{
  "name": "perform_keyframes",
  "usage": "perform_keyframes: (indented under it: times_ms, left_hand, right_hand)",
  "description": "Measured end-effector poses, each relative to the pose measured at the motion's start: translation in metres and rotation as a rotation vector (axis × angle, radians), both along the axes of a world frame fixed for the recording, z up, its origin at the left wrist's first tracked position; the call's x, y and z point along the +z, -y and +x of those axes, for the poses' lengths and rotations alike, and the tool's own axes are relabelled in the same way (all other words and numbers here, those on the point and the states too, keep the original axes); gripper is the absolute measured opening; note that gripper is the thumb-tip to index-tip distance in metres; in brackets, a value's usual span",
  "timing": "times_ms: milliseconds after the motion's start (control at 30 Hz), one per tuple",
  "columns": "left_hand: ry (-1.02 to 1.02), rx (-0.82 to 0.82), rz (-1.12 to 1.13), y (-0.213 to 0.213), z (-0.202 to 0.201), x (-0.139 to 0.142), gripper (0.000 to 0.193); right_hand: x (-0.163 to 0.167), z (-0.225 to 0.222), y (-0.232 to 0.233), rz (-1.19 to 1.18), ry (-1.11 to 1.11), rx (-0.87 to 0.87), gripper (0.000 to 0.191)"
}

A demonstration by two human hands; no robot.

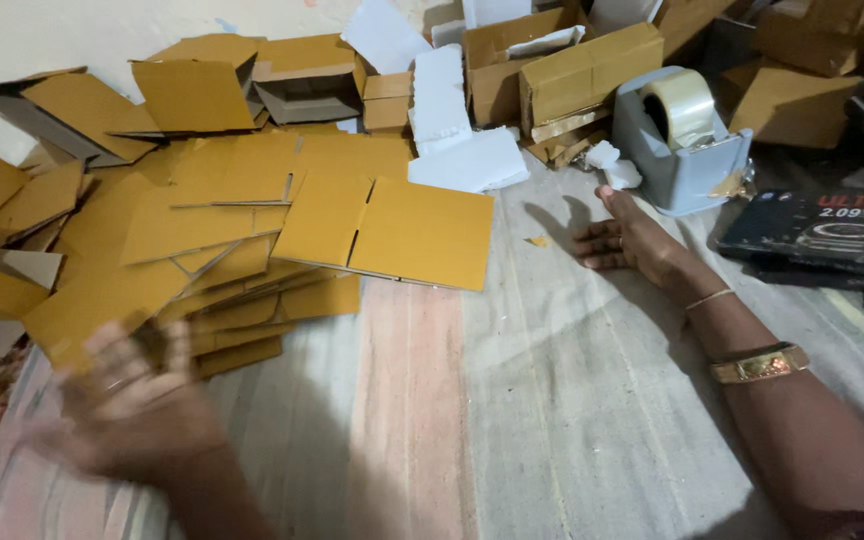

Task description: The person picks flat yellow cardboard mailer boxes one at a time from a pile on a bed, folds the side flaps inward, presses the bottom panels together to form each box, and stacks the finished boxes with the pile.

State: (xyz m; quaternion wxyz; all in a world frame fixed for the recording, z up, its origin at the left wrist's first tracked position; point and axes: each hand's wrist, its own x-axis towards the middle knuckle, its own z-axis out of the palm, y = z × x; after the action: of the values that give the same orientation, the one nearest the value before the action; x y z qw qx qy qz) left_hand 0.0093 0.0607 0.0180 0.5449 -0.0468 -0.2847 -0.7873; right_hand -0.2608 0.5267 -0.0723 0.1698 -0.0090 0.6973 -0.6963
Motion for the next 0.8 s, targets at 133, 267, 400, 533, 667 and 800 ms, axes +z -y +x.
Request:
perform_keyframes:
  times_ms: [133,267,400,533,667,800]
  left_hand:
    - [0.331,-0.181,-0.218,-0.031,-0.066,-0.036,0.023]
    - [0.694,-0.207,-0.052,-0.073,-0.157,-0.090,0.019]
    - [0.859,-0.325,0.101,-0.122,-0.204,-0.114,0.039]
    - [0.687,-0.291,-0.100,-0.151,-0.205,-0.116,0.030]
    - [0.551,-0.395,-0.095,-0.164,-0.193,-0.103,0.035]
    - [0.498,-0.463,-0.038,-0.191,-0.190,-0.106,0.033]
  right_hand:
    - [0.004,0.005,-0.001,-0.065,-0.024,0.016,0.082]
    - [0.003,0.007,-0.004,-0.058,-0.044,0.019,0.065]
    - [-0.003,0.003,-0.007,-0.063,-0.053,0.035,0.053]
    - [-0.005,0.001,-0.006,0.033,-0.034,0.034,0.053]
    - [-0.001,0.007,-0.004,0.001,-0.025,0.018,0.057]
    - [0.005,0.019,-0.004,-0.130,-0.026,0.064,0.060]
